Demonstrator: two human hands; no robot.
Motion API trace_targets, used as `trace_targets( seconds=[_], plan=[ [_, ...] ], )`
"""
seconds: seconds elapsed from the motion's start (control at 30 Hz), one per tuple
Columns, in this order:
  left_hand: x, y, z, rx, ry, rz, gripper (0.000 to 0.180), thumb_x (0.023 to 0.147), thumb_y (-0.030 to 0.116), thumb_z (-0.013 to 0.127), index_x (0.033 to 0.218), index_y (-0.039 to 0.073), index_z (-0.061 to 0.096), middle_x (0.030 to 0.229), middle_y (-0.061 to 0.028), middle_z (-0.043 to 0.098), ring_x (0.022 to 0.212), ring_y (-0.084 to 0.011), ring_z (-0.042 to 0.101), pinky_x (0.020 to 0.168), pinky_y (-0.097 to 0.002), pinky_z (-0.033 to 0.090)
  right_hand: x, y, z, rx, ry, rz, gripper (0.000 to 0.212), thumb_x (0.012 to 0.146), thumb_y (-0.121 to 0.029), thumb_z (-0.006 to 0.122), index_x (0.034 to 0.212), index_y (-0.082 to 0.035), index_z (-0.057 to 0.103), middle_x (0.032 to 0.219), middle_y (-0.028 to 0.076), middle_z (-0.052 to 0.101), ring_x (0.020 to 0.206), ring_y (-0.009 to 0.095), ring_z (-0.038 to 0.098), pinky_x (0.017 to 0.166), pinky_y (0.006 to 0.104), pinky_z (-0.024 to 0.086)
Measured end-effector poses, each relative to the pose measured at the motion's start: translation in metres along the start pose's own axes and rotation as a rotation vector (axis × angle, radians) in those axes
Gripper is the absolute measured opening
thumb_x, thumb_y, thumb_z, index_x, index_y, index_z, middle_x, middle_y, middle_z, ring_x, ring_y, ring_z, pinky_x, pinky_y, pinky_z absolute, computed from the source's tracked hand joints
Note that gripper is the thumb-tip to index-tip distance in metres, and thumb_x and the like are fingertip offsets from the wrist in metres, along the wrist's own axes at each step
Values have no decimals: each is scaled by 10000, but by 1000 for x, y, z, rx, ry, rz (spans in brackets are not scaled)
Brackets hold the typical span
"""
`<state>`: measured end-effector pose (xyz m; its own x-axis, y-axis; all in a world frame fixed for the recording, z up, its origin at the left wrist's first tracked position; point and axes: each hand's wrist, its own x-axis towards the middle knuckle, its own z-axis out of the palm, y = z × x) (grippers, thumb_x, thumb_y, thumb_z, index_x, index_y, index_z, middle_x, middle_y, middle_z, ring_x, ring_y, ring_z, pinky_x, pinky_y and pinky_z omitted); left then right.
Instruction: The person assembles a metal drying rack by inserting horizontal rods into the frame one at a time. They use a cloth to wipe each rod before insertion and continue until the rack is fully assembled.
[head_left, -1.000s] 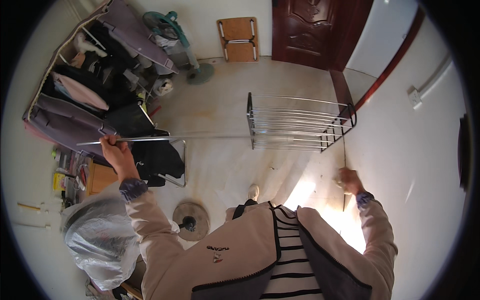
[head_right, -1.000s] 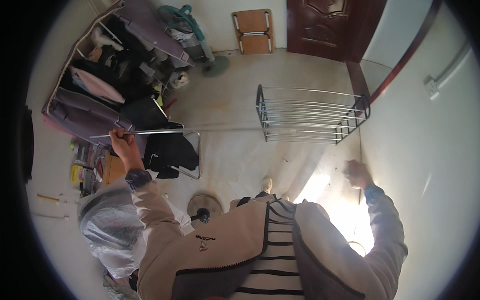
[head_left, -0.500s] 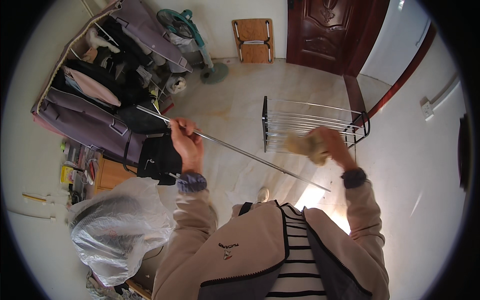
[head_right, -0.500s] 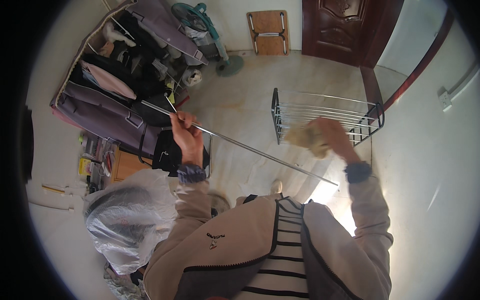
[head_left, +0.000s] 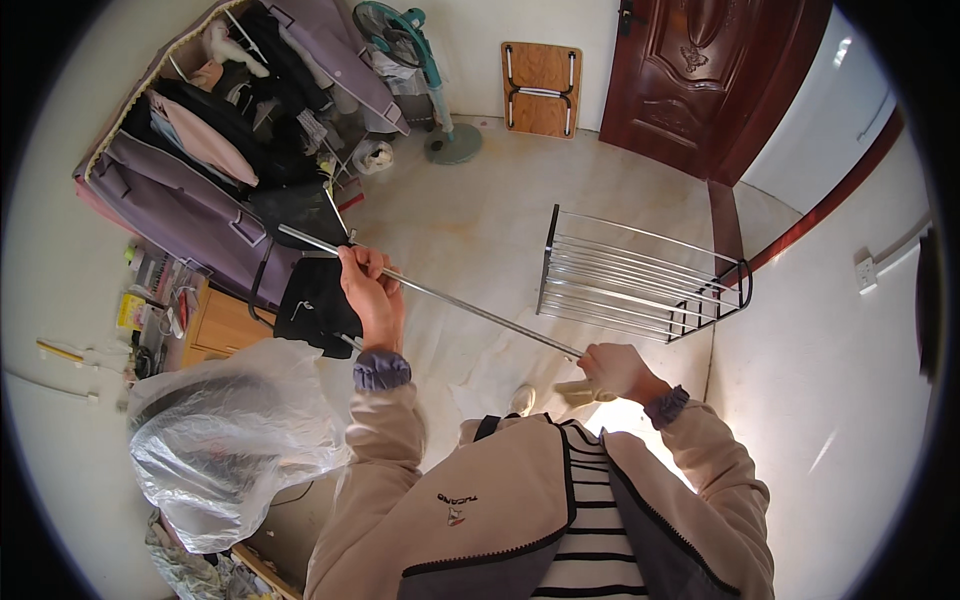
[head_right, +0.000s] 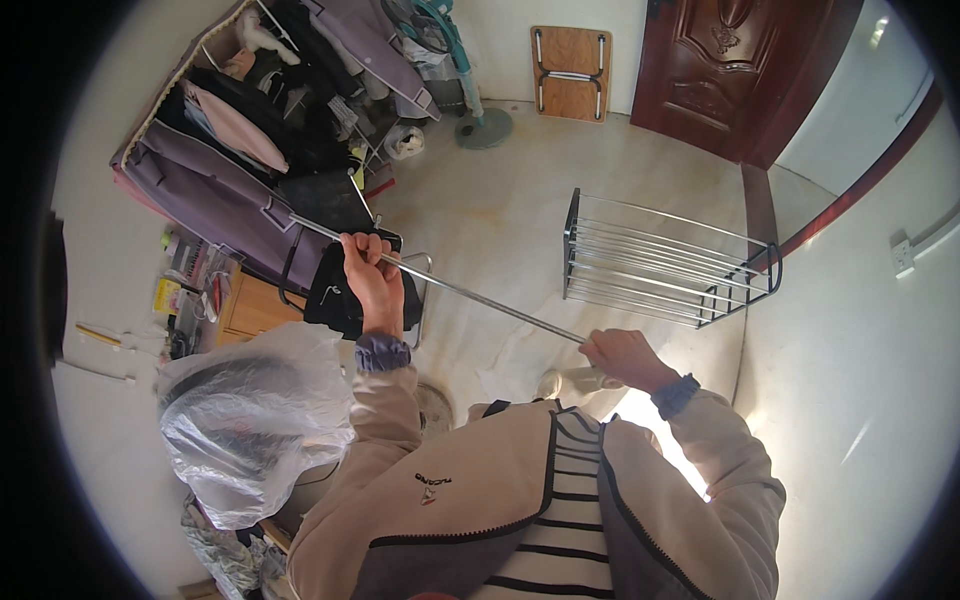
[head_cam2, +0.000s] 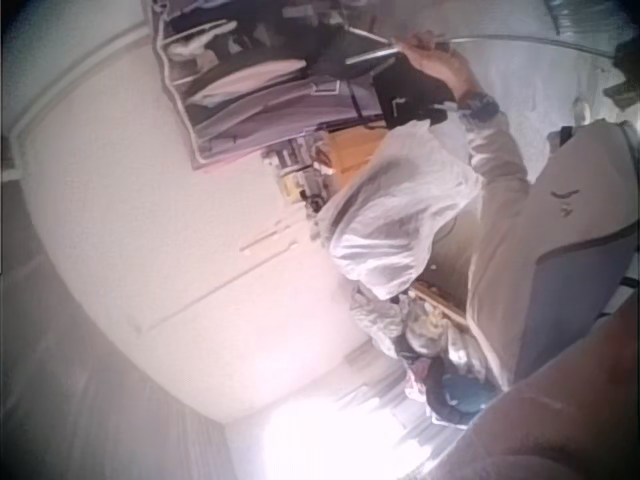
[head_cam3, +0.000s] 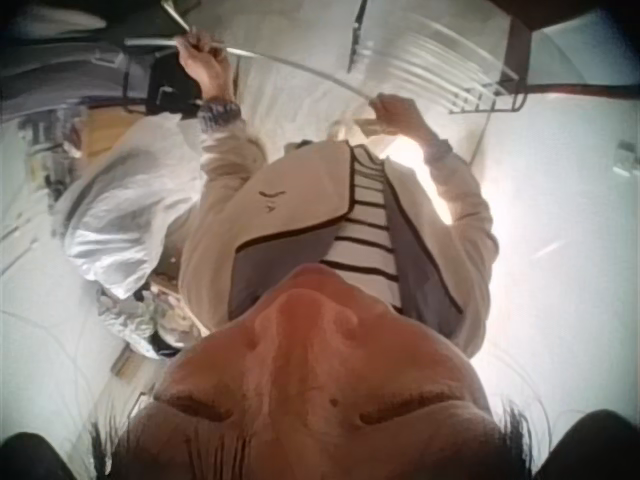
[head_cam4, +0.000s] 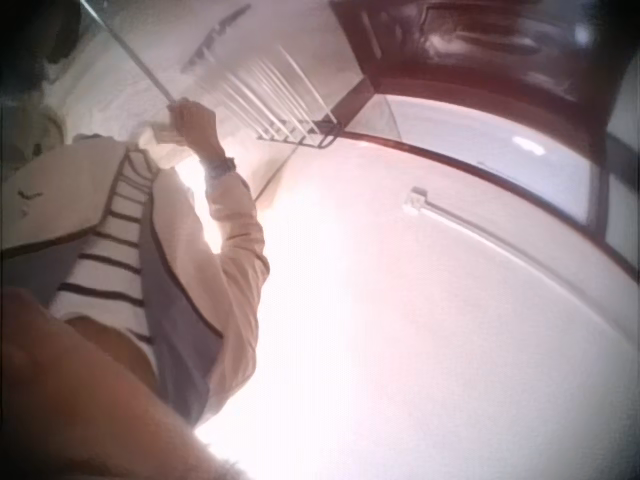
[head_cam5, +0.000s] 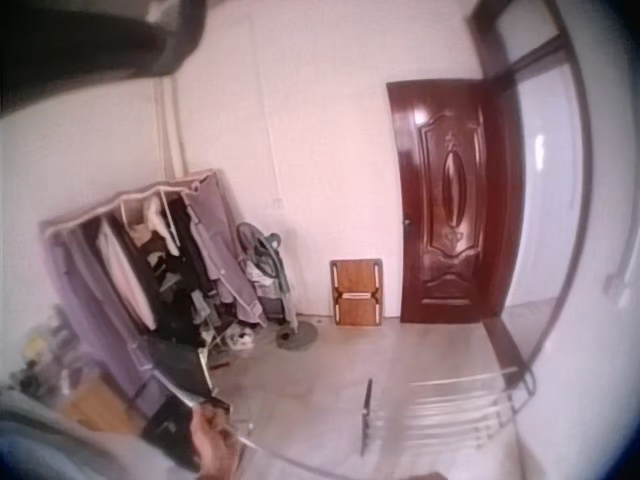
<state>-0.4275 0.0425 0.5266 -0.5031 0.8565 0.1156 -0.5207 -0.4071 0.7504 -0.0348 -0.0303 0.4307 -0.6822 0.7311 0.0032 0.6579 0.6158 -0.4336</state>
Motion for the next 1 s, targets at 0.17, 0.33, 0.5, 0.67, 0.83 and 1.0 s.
trace_targets(
  seconds=[0.17,0.33,0.5,0.67,0.83,1.0],
  plan=[
    [-36,-44,10,-43,47,-168,397,1101,459,408,806,195,394,632,63,289,540,-75,258,449,-247,217,11,-8,-7,47,53,33,315,1032,-341,511,902,-62,580,765,152,644,737,381,640,657,493,503],
    [-74,-91,40,-45,-94,-301,410,1090,485,432,801,197,393,656,58,304,559,-79,282,488,-259,250,51,-43,-26,390,76,130,352,1053,-350,449,938,-54,601,766,162,660,741,412,636,635,515,506],
    [-20,-35,14,37,83,-119,431,1084,473,453,776,172,436,633,52,332,559,-86,321,498,-262,275,24,-20,-25,181,-154,137,293,1022,-312,474,940,-70,618,784,142,648,724,376,656,684,467,535],
    [22,39,-39,58,89,-8,455,1101,446,426,747,162,397,636,56,270,551,-73,253,460,-250,206,-37,19,-8,-64,-231,-9,184,981,-256,526,945,-119,644,885,61,651,819,291,671,707,431,555],
    [43,99,-68,248,231,262,441,1106,436,406,761,162,427,635,56,296,549,-96,268,476,-257,235,-90,66,4,-77,-353,57,172,892,-192,596,1037,-140,674,942,56,663,889,276,670,717,434,564],
    [38,164,-68,224,187,319,436,1093,458,441,754,191,376,656,61,303,517,-68,216,447,-260,191,-112,120,-9,146,-216,665,191,893,-111,540,1009,-33,671,855,122,706,750,279,694,666,400,560]
  ],
)
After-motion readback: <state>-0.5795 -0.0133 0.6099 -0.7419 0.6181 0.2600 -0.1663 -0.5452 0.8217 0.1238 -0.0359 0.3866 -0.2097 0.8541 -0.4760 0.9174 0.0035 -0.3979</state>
